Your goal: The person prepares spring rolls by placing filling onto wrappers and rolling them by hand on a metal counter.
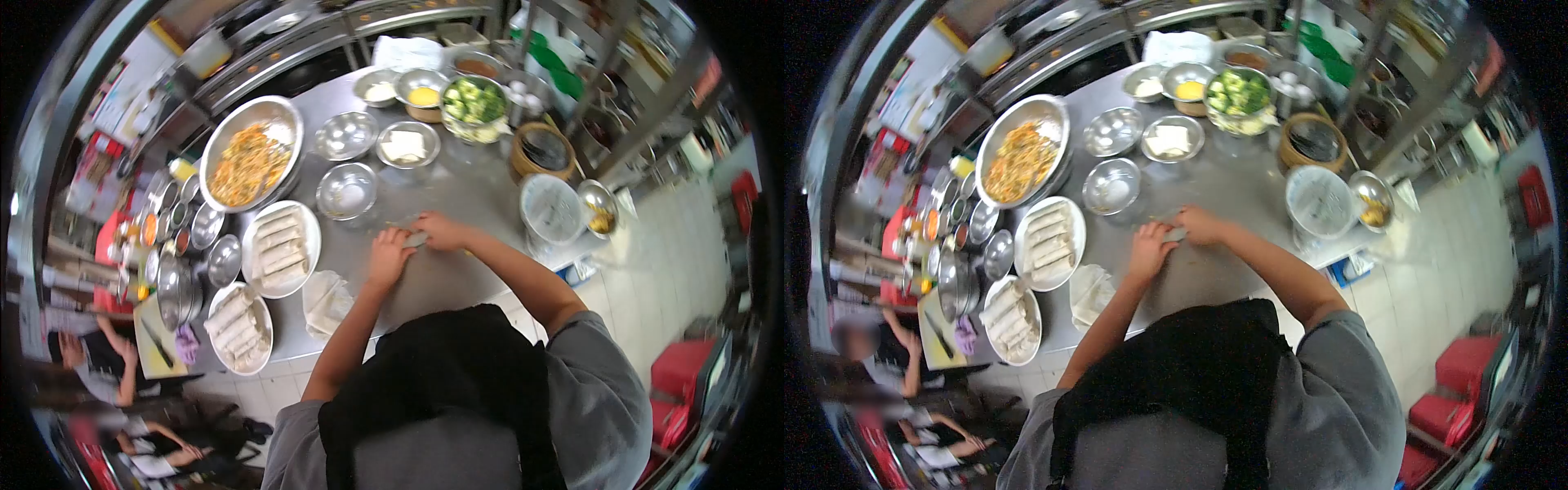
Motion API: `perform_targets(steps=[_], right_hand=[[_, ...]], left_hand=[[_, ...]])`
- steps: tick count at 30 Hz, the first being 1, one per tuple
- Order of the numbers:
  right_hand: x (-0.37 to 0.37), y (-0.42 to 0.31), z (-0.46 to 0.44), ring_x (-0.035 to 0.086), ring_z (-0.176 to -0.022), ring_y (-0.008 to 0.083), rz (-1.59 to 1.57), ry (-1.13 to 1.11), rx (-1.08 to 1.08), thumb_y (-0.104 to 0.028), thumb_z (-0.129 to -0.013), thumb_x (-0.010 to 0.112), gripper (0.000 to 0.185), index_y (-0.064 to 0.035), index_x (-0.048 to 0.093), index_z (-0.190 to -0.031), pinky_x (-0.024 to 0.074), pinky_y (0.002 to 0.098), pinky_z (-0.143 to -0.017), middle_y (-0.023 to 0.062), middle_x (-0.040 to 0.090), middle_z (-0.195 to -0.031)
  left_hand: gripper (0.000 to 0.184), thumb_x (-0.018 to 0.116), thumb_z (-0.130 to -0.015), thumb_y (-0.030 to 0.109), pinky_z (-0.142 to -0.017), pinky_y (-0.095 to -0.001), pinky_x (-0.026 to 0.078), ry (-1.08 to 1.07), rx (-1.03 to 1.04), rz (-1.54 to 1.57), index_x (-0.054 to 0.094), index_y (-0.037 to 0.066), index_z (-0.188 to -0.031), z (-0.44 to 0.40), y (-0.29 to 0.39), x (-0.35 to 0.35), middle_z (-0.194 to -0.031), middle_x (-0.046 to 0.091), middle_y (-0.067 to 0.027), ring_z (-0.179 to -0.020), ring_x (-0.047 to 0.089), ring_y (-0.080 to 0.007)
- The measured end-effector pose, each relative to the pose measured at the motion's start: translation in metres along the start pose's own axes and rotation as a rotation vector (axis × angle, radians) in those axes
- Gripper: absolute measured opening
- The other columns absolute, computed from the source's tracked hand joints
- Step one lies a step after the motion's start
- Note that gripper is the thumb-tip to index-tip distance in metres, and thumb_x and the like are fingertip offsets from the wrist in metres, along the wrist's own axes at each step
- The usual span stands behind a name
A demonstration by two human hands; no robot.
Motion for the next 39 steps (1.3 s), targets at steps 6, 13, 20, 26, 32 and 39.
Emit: perform_targets(steps=[6,13,20,26,32,39], right_hand=[[-0.065,-0.053,-0.093,0.050,-0.120,0.0315,0.190,0.150,0.011,-0.006,-0.080,0.065,0.031,-0.0137,0.076,-0.108,0.0406,0.0473,-0.099,0.0110,0.061,-0.121],[-0.015,-0.045,-0.199,0.046,-0.124,0.0293,0.542,0.046,0.121,-0.012,-0.081,0.066,0.025,-0.0205,0.079,-0.101,0.0387,0.0482,-0.098,0.0099,0.058,-0.124],[-0.018,-0.026,-0.204,0.057,-0.109,0.0211,0.092,-0.058,0.196,-0.009,-0.086,0.061,0.025,-0.0109,0.077,-0.104,0.0481,0.0380,-0.089,0.0068,0.064,-0.122],[-0.047,-0.019,-0.138,0.061,-0.081,0.0201,-0.731,-0.304,0.265,0.002,-0.088,0.045,0.043,-0.0177,0.080,-0.105,0.0522,0.0353,-0.067,0.0105,0.071,-0.098],[-0.020,-0.006,-0.042,0.058,-0.096,0.0297,0.194,-0.142,-0.202,-0.014,-0.094,0.057,0.030,-0.0273,0.078,-0.110,0.0499,0.0399,-0.084,0.0112,0.061,-0.101],[-0.029,-0.006,-0.034,0.053,-0.106,0.0251,0.600,-0.140,-0.304,-0.023,-0.093,0.053,0.044,-0.0472,0.065,-0.127,0.0448,0.0421,-0.092,0.0060,0.054,-0.105]], left_hand=[[0.041,0.073,-0.081,0.023,-0.089,-0.0426,0.046,0.063,-0.034,-0.105,0.061,0.008,-0.117,0.009,0.007,0.006,-0.112,0.059,-0.0096,-0.108,0.056,-0.0301],[0.040,0.059,-0.091,0.018,-0.100,-0.0424,0.045,0.002,-0.103,-0.138,0.056,0.007,-0.129,0.017,0.005,0.015,-0.126,0.057,-0.0110,-0.118,0.053,-0.0306],[0.042,0.060,-0.091,0.016,-0.103,-0.0423,0.044,0.031,-0.106,-0.117,0.057,0.007,-0.131,0.020,-0.005,0.033,-0.129,0.056,-0.0117,-0.120,0.053,-0.0321],[0.043,0.060,-0.090,0.015,-0.101,-0.0423,0.044,0.068,-0.082,-0.116,0.057,0.005,-0.131,0.021,0.008,0.016,-0.127,0.058,-0.0125,-0.119,0.054,-0.0320],[0.044,0.063,-0.088,0.014,-0.098,-0.0423,0.046,0.129,-0.052,-0.131,0.057,0.005,-0.131,0.023,0.011,0.012,-0.125,0.060,-0.0114,-0.118,0.055,-0.0304],[0.046,0.060,-0.087,0.014,-0.100,-0.0410,0.045,0.095,-0.031,-0.142,0.057,0.005,-0.132,0.025,0.013,0.010,-0.128,0.059,-0.0103,-0.121,0.054,-0.0288]])
Point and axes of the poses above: each hand's wrist, its own z-axis away from the middle knuckle, its own x-axis out of the palm, y = z × x, the point moved 8 cm from there along -z, towards the middle knuckle
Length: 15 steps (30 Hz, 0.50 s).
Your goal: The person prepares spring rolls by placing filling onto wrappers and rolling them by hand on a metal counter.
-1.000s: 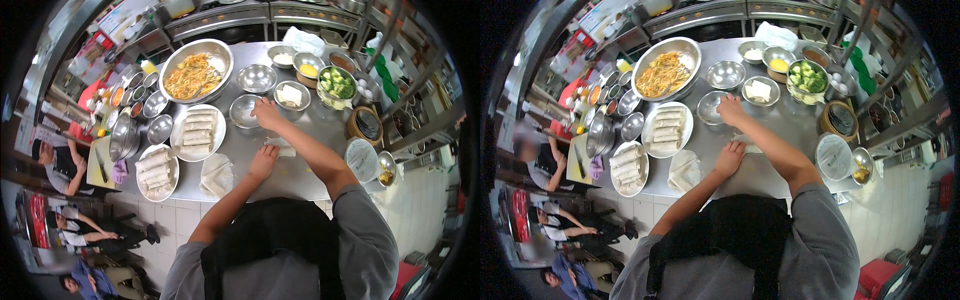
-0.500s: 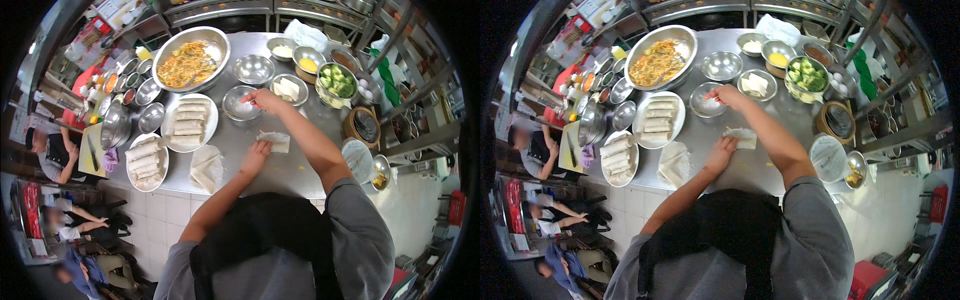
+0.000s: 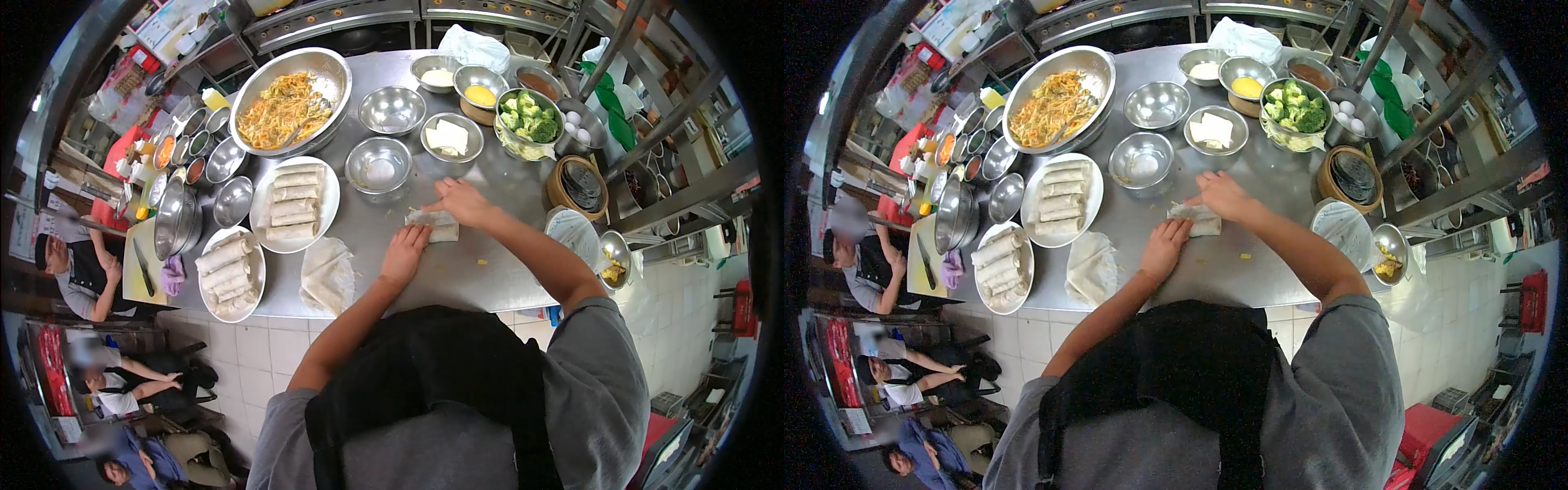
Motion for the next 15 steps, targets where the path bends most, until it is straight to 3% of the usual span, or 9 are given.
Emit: perform_targets(steps=[2,5,8,11,15], right_hand=[[0.000,-0.021,-0.010,0.054,-0.106,0.0239,-0.023,0.001,-0.133,-0.022,-0.093,0.052,0.044,-0.0472,0.065,-0.126,0.0444,0.0414,-0.091,0.0052,0.054,-0.105],[-0.010,-0.015,-0.020,0.054,-0.107,0.0226,0.076,0.117,-0.114,-0.014,-0.091,0.054,0.039,-0.0366,0.073,-0.117,0.0437,0.0402,-0.090,0.0047,0.054,-0.105],[-0.070,0.000,-0.058,0.055,-0.109,0.0232,-0.142,0.186,0.022,-0.006,-0.088,0.057,0.037,-0.0290,0.078,-0.108,0.0428,0.0394,-0.089,0.0045,0.056,-0.108],[-0.073,0.018,-0.112,0.053,-0.119,0.0269,-0.212,0.180,0.175,-0.009,-0.086,0.061,0.029,-0.0254,0.079,-0.101,0.0420,0.0454,-0.094,0.0088,0.060,-0.121],[-0.007,0.031,-0.165,0.053,-0.119,0.0277,-0.029,0.023,0.327,-0.017,-0.083,0.065,0.018,-0.0239,0.080,-0.090,0.0407,0.0465,-0.095,0.0080,0.061,-0.120]], left_hand=[[0.046,0.065,-0.085,0.016,-0.099,-0.0408,0.045,0.043,0.012,-0.020,0.059,0.006,-0.130,0.001,0.001,-0.002,-0.126,0.060,-0.0093,-0.119,0.056,-0.0286],[0.046,0.065,-0.085,0.015,-0.101,-0.0406,0.045,0.031,0.008,-0.039,0.059,0.006,-0.130,0.003,0.003,-0.005,-0.128,0.060,-0.0087,-0.119,0.055,-0.0285],[0.044,0.063,-0.086,0.014,-0.101,-0.0406,0.045,0.043,0.001,-0.028,0.059,0.006,-0.129,0.002,0.004,-0.005,-0.128,0.060,-0.0086,-0.120,0.055,-0.0285],[0.042,0.061,-0.087,0.013,-0.100,-0.0409,0.046,0.025,-0.006,-0.027,0.059,0.005,-0.128,0.001,0.005,-0.007,-0.128,0.060,-0.0087,-0.119,0.055,-0.0283],[0.042,0.060,-0.087,0.013,-0.101,-0.0409,0.046,0.020,-0.028,-0.006,0.060,0.005,-0.128,0.000,0.003,-0.005,-0.127,0.061,-0.0090,-0.117,0.056,-0.0283]])
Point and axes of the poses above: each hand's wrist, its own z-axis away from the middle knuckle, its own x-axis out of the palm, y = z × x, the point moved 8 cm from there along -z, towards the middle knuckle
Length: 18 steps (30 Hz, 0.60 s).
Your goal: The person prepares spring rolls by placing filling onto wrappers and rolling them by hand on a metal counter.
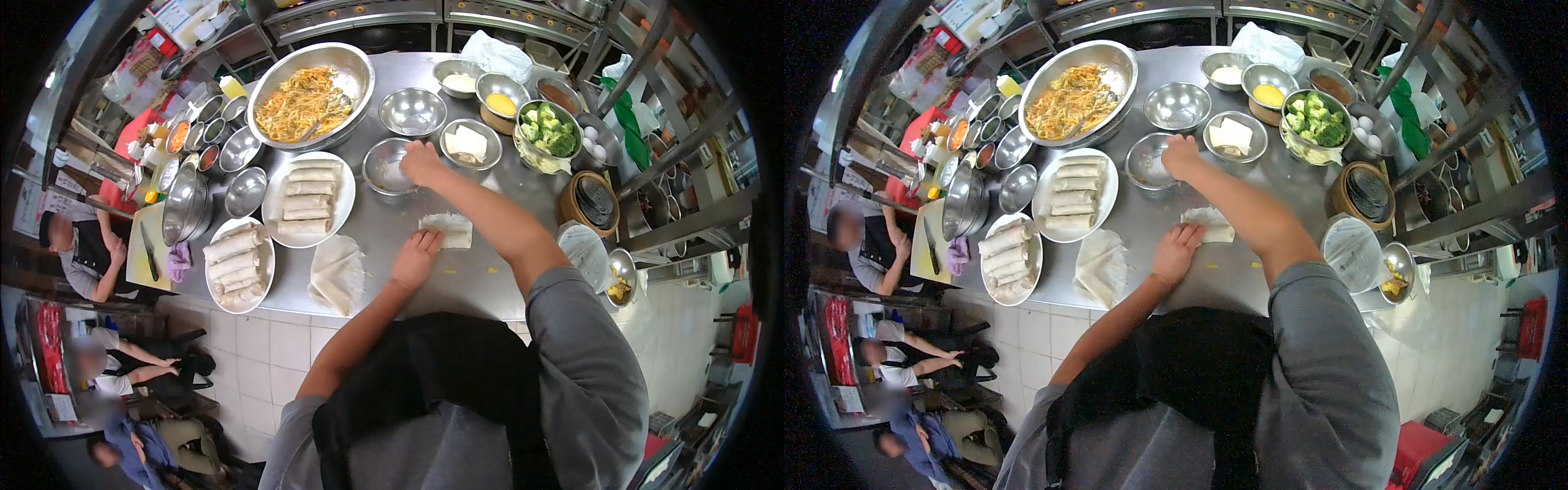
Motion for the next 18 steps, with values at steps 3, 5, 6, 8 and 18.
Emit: perform_targets(steps=[3,5,6,8,18], right_hand=[[-0.020,-0.017,0.013,0.057,-0.112,0.0255,-0.216,-0.131,-0.063,-0.015,-0.083,0.064,0.018,-0.0176,0.080,-0.090,0.0438,0.0425,-0.091,0.0078,0.065,-0.118],[-0.004,0.003,-0.007,0.059,-0.113,0.0233,-0.606,-0.169,-0.006,-0.006,-0.083,0.059,0.025,-0.0164,0.080,-0.093,0.0448,0.0371,-0.094,0.0084,0.069,-0.113],[0.005,0.014,-0.009,0.060,-0.113,0.0222,-0.803,-0.185,0.031,-0.002,-0.083,0.057,0.028,-0.0159,0.079,-0.094,0.0454,0.0344,-0.096,0.0086,0.071,-0.110],[-0.022,0.032,0.024,0.062,-0.109,0.0218,-0.990,-0.211,0.152,0.001,-0.083,0.053,0.032,-0.0135,0.079,-0.092,0.0473,0.0327,-0.093,0.0096,0.074,-0.103],[0.010,0.057,0.218,0.054,-0.108,0.0233,-0.055,-0.084,-0.175,-0.011,-0.096,0.047,0.051,-0.0450,0.061,-0.132,0.0418,0.0412,-0.093,0.0074,0.055,-0.107]], left_hand=[[0.043,0.059,-0.086,0.012,-0.100,-0.0408,0.046,0.020,-0.002,-0.004,0.060,0.005,-0.128,0.001,-0.002,0.002,-0.126,0.061,-0.0091,-0.117,0.056,-0.0287],[0.044,0.058,-0.086,0.012,-0.100,-0.0408,0.046,0.025,-0.006,-0.005,0.060,0.005,-0.129,0.001,-0.001,0.003,-0.126,0.061,-0.0092,-0.117,0.056,-0.0290],[0.043,0.058,-0.086,0.011,-0.101,-0.0409,0.046,0.026,-0.008,0.004,0.060,0.005,-0.129,0.001,0.000,0.005,-0.126,0.061,-0.0093,-0.117,0.055,-0.0291],[0.043,0.057,-0.087,0.010,-0.101,-0.0411,0.045,0.023,-0.003,0.024,0.059,0.006,-0.130,0.001,-0.001,0.006,-0.126,0.061,-0.0095,-0.118,0.055,-0.0293],[0.045,0.054,-0.085,0.010,-0.104,-0.0419,0.043,-0.025,0.018,0.028,0.058,0.004,-0.130,0.001,0.000,0.005,-0.126,0.059,-0.0105,-0.120,0.053,-0.0301]])
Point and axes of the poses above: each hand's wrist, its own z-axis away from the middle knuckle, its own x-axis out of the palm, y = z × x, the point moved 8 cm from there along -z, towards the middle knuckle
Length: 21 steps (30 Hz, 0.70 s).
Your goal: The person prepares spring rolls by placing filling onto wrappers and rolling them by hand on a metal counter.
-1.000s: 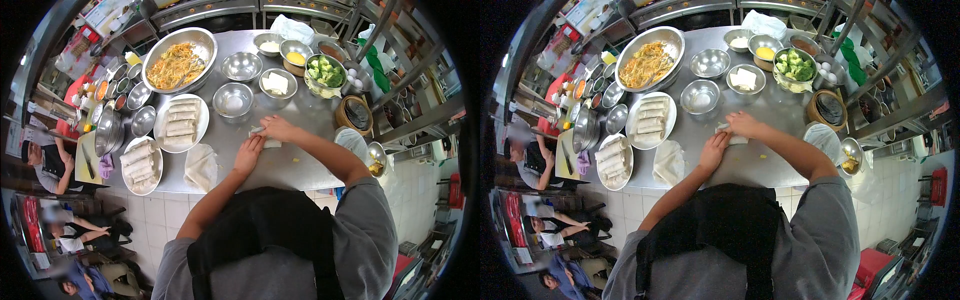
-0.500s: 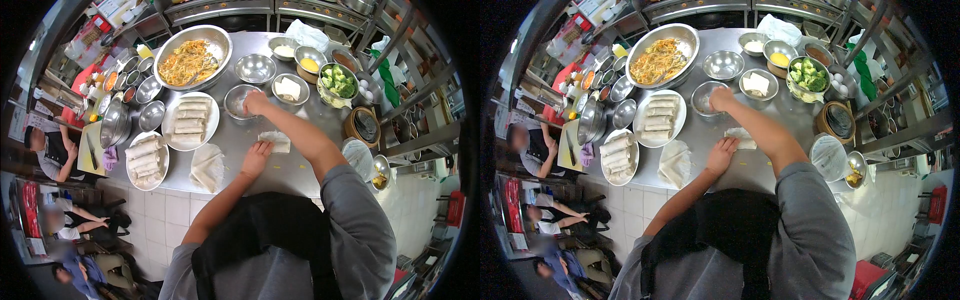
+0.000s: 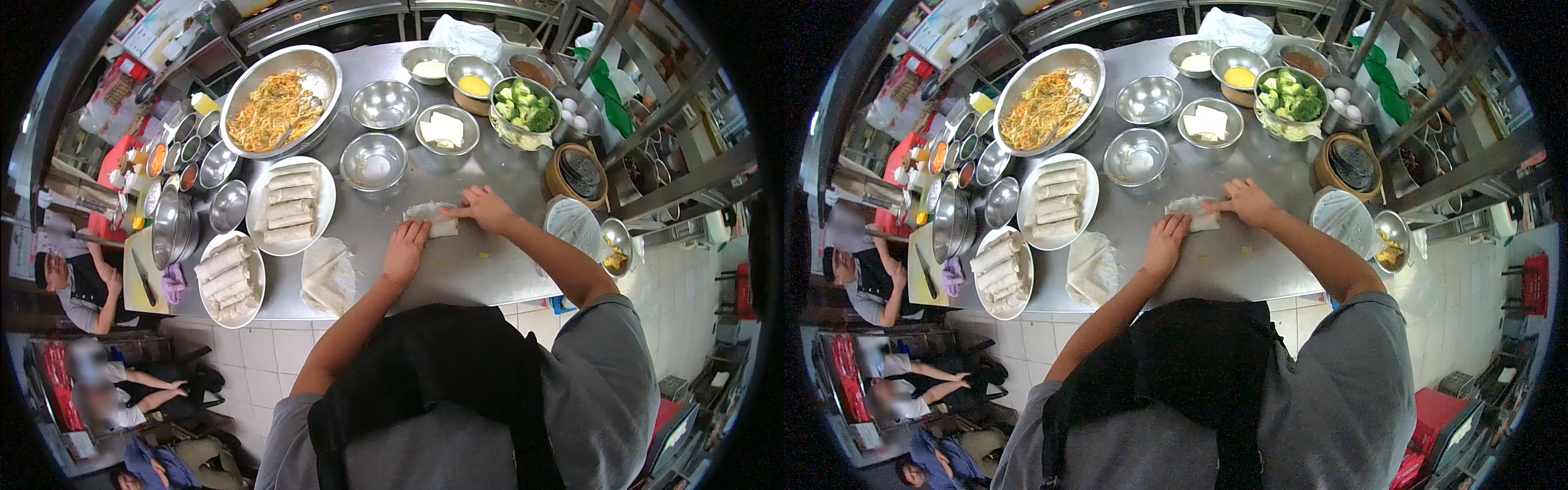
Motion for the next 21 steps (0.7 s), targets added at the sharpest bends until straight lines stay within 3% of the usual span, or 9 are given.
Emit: perform_targets(steps=[1,4,7,10,12,15,21], right_hand=[[0.001,0.007,0.003,0.053,-0.111,0.0235,0.022,-0.028,0.041,-0.014,-0.097,0.047,0.054,-0.0499,0.057,-0.135,0.0409,0.0425,-0.094,0.0073,0.053,-0.107],[-0.013,0.000,-0.002,0.053,-0.109,0.0232,0.069,0.153,-0.014,-0.014,-0.097,0.047,0.055,-0.0492,0.055,-0.137,0.0412,0.0421,-0.091,0.0076,0.054,-0.105],[0.000,-0.016,-0.011,0.053,-0.108,0.0237,0.024,0.105,-0.063,-0.013,-0.094,0.050,0.050,-0.0441,0.063,-0.132,0.0407,0.0410,-0.089,0.0069,0.054,-0.105],[-0.036,-0.004,-0.048,0.053,-0.107,0.0238,0.054,0.096,0.008,-0.012,-0.092,0.053,0.044,-0.0380,0.071,-0.122,0.0404,0.0401,-0.088,0.0072,0.055,-0.106],[-0.064,-0.007,-0.083,0.053,-0.109,0.0238,-0.054,0.305,-0.003,-0.010,-0.091,0.054,0.040,-0.0344,0.076,-0.113,0.0398,0.0396,-0.089,0.0076,0.056,-0.106],[-0.092,-0.027,-0.140,0.052,-0.113,0.0243,-0.115,0.238,0.045,-0.007,-0.089,0.057,0.037,-0.0300,0.078,-0.108,0.0384,0.0426,-0.091,0.0078,0.058,-0.111],[-0.033,-0.024,-0.221,0.052,-0.118,0.0243,0.006,0.109,0.214,-0.012,-0.084,0.065,0.023,-0.0252,0.080,-0.095,0.0376,0.0466,-0.097,0.0077,0.061,-0.115]], left_hand=[[0.045,0.054,-0.085,0.010,-0.103,-0.0419,0.043,0.000,0.003,0.000,0.058,0.005,-0.130,-0.002,-0.001,0.001,-0.126,0.059,-0.0104,-0.120,0.053,-0.0301],[0.045,0.054,-0.086,0.010,-0.103,-0.0421,0.043,-0.017,0.013,-0.003,0.057,0.005,-0.131,-0.004,-0.001,0.002,-0.128,0.058,-0.0098,-0.122,0.053,-0.0300],[0.045,0.053,-0.087,0.010,-0.104,-0.0421,0.042,-0.052,0.009,-0.021,0.057,0.005,-0.132,0.000,0.001,0.001,-0.129,0.058,-0.0093,-0.122,0.052,-0.0296],[0.044,0.054,-0.088,0.011,-0.103,-0.0420,0.042,-0.040,-0.016,0.003,0.058,0.008,-0.132,-0.004,-0.003,0.001,-0.127,0.058,-0.0091,-0.121,0.052,-0.0293],[0.043,0.058,-0.088,0.013,-0.100,-0.0428,0.042,-0.046,-0.047,0.034,0.059,0.011,-0.131,-0.007,-0.003,0.000,-0.125,0.059,-0.0084,-0.118,0.053,-0.0297],[0.044,0.066,-0.087,0.016,-0.097,-0.0446,0.042,-0.075,-0.117,0.077,0.060,0.015,-0.130,-0.011,-0.001,-0.008,-0.123,0.058,-0.0068,-0.115,0.053,-0.0308],[0.047,0.076,-0.081,0.021,-0.096,-0.0453,0.039,-0.039,-0.222,0.146,0.064,0.021,-0.126,-0.016,0.002,-0.005,-0.121,0.058,-0.0039,-0.114,0.052,-0.0291]])
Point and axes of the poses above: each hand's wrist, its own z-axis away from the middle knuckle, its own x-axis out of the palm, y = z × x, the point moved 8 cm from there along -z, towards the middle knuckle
